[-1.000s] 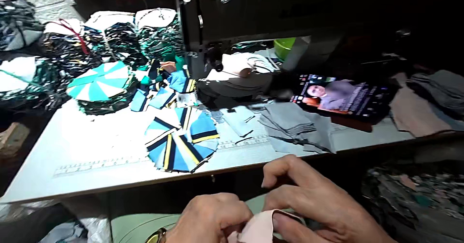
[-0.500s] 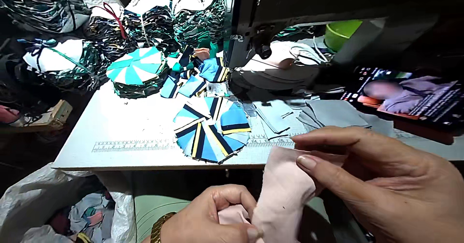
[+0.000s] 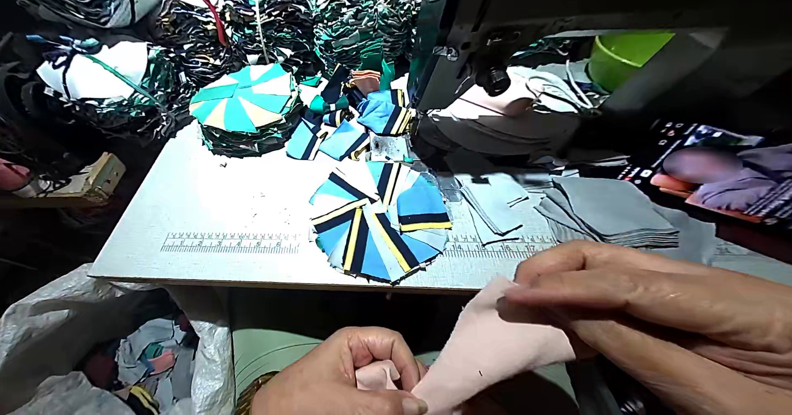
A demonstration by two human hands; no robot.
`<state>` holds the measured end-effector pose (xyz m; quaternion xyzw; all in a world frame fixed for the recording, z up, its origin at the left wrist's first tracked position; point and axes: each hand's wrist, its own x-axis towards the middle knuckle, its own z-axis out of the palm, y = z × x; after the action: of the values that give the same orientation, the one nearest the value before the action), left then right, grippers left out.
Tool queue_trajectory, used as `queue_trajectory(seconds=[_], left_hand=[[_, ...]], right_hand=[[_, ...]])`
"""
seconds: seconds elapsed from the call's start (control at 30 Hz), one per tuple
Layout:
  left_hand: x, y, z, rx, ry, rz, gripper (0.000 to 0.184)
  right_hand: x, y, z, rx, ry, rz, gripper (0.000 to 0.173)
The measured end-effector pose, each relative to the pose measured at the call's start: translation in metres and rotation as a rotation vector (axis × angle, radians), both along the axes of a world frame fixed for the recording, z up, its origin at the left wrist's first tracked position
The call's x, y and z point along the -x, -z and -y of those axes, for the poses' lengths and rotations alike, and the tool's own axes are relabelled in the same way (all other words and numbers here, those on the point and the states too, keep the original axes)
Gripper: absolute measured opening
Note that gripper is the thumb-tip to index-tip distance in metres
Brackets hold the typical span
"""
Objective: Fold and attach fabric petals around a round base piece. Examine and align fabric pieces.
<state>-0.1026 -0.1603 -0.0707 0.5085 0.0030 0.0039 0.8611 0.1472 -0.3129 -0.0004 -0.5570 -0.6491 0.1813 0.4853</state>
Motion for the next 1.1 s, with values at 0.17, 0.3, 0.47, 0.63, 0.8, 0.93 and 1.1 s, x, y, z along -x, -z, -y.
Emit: queue_trajectory(seconds=[0.17, 0.3, 0.47, 0.63, 0.8, 0.93, 1.1], left_hand=[[0.004, 0.001, -0.004, 0.131, 0.024, 0.008, 0.013], [0.003, 0.005, -0.002, 0.059, 0.018, -0.003, 0.011], [0.011, 0.000, -0.009, -0.023, -0.085, 0.013, 0.006], [0.022, -0.007, -0.013, -0.037, -0.186, 0.071, 0.013], [0.033, -0.007, -0.017, -0.118, -0.169, 0.069, 0.013], [0.036, -0.014, -0.015, -0.258, -0.173, 0.043, 0.013], [0.038, -0.022, -0.011, -0.449, -0.200, -0.018, 0.010]], right_hand=[[0.000, -0.007, 0.002, 0.058, 0.053, 0.026, 0.020], [0.006, -0.011, -0.001, 0.026, 0.069, 0.028, 0.018], [0.001, 0.001, -0.008, 0.062, -0.045, -0.010, 0.018], [0.004, 0.034, -0.010, 0.252, -0.392, -0.268, 0.023], [0.008, 0.049, -0.005, 0.299, -0.412, -0.326, 0.019], [0.009, 0.055, -0.003, 0.246, -0.255, -0.271, 0.019], [0.024, 0.056, 0.000, 0.490, -0.380, -0.410, 0.037]])
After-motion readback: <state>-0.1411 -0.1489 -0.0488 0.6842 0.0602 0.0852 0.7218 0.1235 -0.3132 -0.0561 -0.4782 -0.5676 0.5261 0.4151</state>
